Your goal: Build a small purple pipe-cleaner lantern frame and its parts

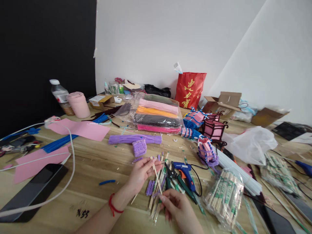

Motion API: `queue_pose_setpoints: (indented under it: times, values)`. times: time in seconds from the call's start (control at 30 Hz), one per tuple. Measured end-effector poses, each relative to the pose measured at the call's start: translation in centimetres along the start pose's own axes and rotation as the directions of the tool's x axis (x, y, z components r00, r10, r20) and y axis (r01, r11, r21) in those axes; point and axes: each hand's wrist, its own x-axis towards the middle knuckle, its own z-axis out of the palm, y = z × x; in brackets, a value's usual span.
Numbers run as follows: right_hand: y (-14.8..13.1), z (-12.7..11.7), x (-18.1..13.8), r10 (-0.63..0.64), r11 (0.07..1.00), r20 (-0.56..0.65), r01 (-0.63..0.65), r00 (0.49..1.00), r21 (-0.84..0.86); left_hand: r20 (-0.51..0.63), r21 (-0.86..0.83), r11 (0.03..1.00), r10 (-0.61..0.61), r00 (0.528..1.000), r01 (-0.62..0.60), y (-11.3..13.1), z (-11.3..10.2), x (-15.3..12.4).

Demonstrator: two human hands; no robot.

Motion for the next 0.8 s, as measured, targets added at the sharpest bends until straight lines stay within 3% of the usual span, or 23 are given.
queue_pose_setpoints:
  times: [0.1,0.2,0.3,0.47,0.57,0.63,0.73,0.8]
  values:
    - [-0.2,-2.8,0.0,-0.086,0.976,-0.214,0.038,0.973,-0.216,-0.028,0.01,0.999,0.037,0.999,-0.037,0.4,-0.1,0.1]
    - [0.4,-5.9,0.5,-0.324,0.81,-0.433,0.01,0.841,-0.586,-0.035,0.03,0.999,0.039,0.999,-0.038,0.7,-0.3,0.2]
    - [1.4,-7.6,1.1,-0.375,0.677,-0.387,-0.037,0.842,-0.735,-0.016,0.043,0.999,0.018,1.0,-0.018,0.6,-0.4,0.3]
    - [1.7,-7.2,2.1,-0.352,0.591,-0.325,-0.061,0.878,-0.804,0.011,0.091,0.996,-0.019,1.0,0.018,0.1,-0.8,0.5]
    - [1.0,-7.0,2.7,-0.277,0.639,-0.331,-0.084,0.902,-0.765,0.053,0.143,0.986,-0.092,0.994,0.083,-0.1,-1.0,0.5]
    - [0.4,-6.9,2.9,-0.204,0.763,-0.328,-0.06,0.922,-0.644,0.079,0.183,0.976,-0.137,0.987,0.121,-0.2,-1.1,0.3]
    - [-0.6,-6.7,2.6,-0.05,0.95,-0.261,-0.035,0.964,-0.311,0.11,0.245,0.955,-0.2,0.974,0.168,-0.2,-1.0,0.1]
    - [-1.2,-6.4,2.1,0.084,0.994,-0.147,-0.092,0.986,-0.051,0.122,0.282,0.938,-0.242,0.963,0.2,-0.2,-1.0,0.0]
